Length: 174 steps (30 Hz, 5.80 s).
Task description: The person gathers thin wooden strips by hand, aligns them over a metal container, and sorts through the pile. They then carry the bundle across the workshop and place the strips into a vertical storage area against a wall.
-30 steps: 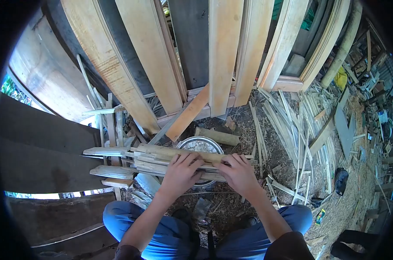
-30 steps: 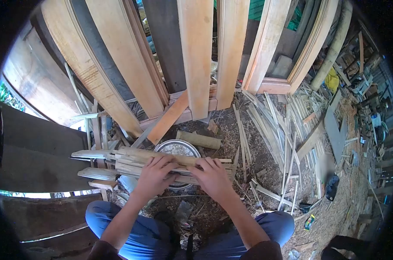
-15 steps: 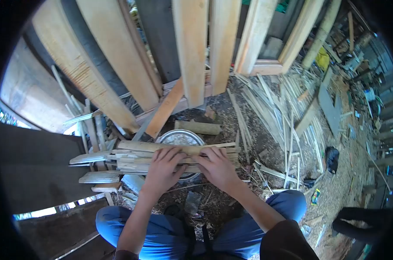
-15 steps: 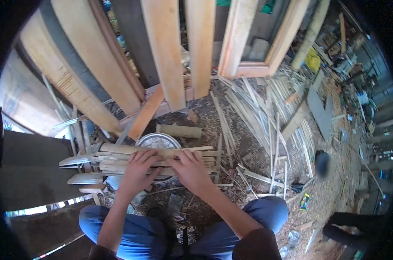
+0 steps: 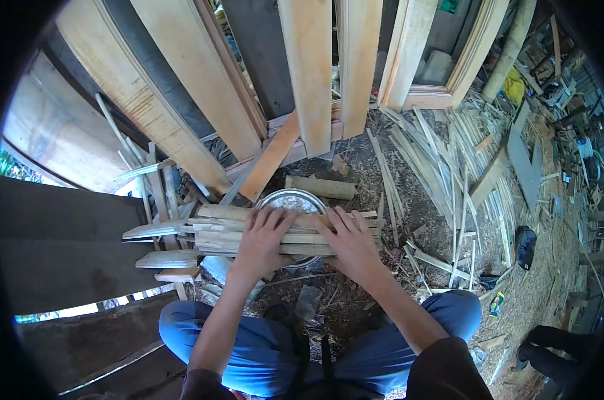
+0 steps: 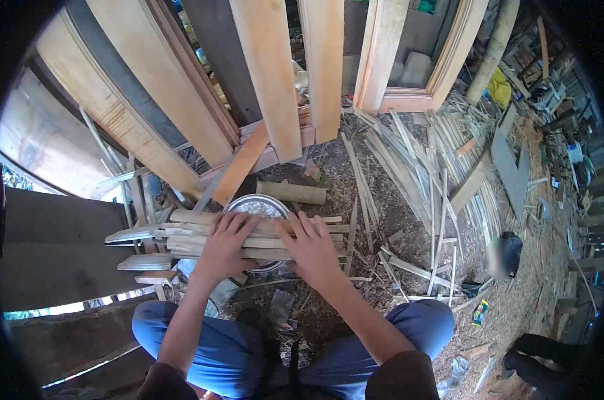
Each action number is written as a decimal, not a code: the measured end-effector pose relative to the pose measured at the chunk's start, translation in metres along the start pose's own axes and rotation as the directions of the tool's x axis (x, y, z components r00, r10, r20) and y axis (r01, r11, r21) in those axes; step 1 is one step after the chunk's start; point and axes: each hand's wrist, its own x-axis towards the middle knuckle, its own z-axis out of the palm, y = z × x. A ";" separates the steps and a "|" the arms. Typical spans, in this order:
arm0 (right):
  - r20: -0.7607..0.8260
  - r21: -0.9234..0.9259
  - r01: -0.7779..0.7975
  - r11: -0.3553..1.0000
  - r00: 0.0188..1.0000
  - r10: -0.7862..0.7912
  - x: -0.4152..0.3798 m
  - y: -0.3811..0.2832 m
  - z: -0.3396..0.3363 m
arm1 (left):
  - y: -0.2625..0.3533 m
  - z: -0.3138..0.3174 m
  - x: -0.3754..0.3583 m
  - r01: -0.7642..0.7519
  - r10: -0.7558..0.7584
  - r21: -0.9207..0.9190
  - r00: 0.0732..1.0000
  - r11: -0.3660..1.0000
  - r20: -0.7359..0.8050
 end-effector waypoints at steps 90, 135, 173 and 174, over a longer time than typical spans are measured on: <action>-0.216 -0.091 0.138 0.986 0.964 -0.155 0.022 0.023 -0.054 | 0.012 -0.060 0.002 -0.007 0.021 0.065 0.977 0.998 -0.214; -0.719 0.143 -0.965 0.222 0.053 0.693 -0.382 -0.487 -0.680 | 0.471 -0.636 -0.171 -0.939 0.891 -0.124 0.344 0.321 -0.296; -0.493 0.374 -0.434 -0.820 -0.842 0.220 -1.061 -0.954 -0.537 | 1.056 -0.366 -0.912 -0.574 0.745 -0.579 -0.660 -0.580 -0.093; -0.495 0.372 -0.432 -0.822 -0.841 0.218 -1.092 -0.955 -0.529 | 1.079 -0.351 -0.931 -0.571 0.744 -0.579 -0.661 -0.582 -0.096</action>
